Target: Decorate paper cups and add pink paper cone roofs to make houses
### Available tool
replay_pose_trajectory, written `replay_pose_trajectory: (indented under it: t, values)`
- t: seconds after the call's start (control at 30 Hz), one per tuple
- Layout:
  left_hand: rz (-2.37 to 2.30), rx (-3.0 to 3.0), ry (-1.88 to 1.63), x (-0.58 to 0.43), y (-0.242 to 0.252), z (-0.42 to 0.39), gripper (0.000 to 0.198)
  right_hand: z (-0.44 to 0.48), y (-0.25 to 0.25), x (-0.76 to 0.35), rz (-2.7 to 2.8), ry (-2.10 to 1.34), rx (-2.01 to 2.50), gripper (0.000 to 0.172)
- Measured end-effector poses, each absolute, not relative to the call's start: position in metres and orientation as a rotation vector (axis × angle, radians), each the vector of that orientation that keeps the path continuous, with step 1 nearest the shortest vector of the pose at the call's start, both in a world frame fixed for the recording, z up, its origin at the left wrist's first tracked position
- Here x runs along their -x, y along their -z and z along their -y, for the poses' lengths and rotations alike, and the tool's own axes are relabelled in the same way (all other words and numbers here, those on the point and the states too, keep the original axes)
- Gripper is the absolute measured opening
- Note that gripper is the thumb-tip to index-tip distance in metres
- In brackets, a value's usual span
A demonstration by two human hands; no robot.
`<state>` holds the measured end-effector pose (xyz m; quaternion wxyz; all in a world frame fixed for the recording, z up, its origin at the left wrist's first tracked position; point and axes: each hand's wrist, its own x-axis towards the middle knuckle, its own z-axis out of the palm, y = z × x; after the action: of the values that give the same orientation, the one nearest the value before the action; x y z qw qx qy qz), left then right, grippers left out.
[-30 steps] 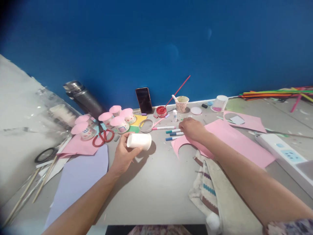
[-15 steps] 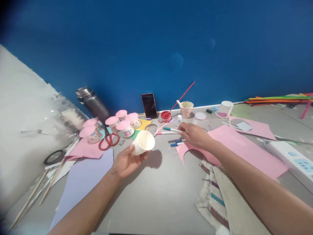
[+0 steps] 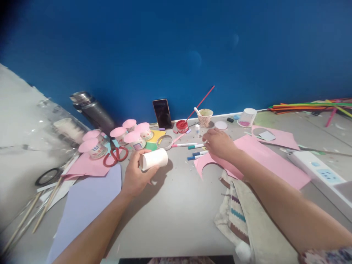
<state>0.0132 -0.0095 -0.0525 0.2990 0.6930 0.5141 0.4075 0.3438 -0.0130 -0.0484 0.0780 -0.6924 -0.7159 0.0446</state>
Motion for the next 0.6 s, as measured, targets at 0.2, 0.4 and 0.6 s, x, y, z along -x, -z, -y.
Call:
replay_pose_trajectory:
  t: [0.2,0.4,0.6]
  values:
    - [-1.423,-2.063,-0.986,-0.012,0.063,0.007,0.047,0.019,0.047,-0.347,2.285,-0.281,2.035,0.022]
    - [-1.444,-2.103,-0.985,-0.011,0.065,0.004,0.046,0.018,0.05,-0.35,2.343,-0.301,2.009,0.026]
    - [-1.415,-2.154,-1.024,-0.01,0.068,0.004,0.047,0.016,0.051,-0.351,2.368,-0.296,1.996,0.025]
